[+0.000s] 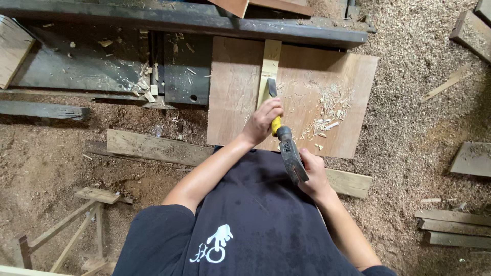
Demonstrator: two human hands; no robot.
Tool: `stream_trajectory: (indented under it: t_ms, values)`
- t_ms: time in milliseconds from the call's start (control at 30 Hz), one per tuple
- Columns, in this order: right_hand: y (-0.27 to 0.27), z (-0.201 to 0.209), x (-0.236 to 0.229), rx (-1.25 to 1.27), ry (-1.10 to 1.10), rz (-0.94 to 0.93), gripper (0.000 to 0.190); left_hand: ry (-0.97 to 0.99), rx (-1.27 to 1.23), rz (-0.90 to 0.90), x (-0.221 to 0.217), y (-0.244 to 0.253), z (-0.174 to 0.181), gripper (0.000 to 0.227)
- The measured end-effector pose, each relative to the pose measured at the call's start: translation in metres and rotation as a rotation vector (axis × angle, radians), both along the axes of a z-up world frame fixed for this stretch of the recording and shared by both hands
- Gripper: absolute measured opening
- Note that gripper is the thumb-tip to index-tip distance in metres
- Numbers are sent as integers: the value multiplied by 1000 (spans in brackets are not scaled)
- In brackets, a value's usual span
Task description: The person uses a chisel and hammer to carve a rectangular wooden block on a workbench. They repeatedly strike the chisel to remove wood shavings, occasionally repositioning the chisel and clearing debris from the work surface.
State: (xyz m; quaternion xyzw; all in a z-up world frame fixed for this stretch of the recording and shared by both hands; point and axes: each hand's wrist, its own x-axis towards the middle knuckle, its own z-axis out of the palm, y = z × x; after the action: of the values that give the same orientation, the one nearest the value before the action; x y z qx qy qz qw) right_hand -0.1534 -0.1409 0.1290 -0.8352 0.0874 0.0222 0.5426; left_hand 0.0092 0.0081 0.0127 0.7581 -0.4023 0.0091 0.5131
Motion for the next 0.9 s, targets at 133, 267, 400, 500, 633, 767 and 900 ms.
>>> stream_trajectory:
  t_ms: [133, 267, 400, 500, 633, 767, 900]
  values:
    - [-1, 5, 1, 7, -62, 39, 13, 36, 8, 25, 3, -5, 13, 24]
    - [1, 2, 8, -15, -11, 27, 15, 74, 13, 48, 9, -8, 20, 25]
    - [3, -3, 8, -97, 5, 69, 18, 49, -17, 28, 11, -10, 18, 23]
    - [7, -4, 13, -54, -5, 64, 13, 45, -31, 27, 14, -8, 11, 23]
    - [9, 1, 9, -64, 22, 14, 19, -80, -19, -66, 12, -9, -8, 19]
    - [7, 4, 8, 4, -148, -10, 15, -372, -27, -214, 17, -4, -18, 15]
    - [4, 0, 4, -65, -95, -43, 5, -97, -96, -131, 14, 9, -10, 20]
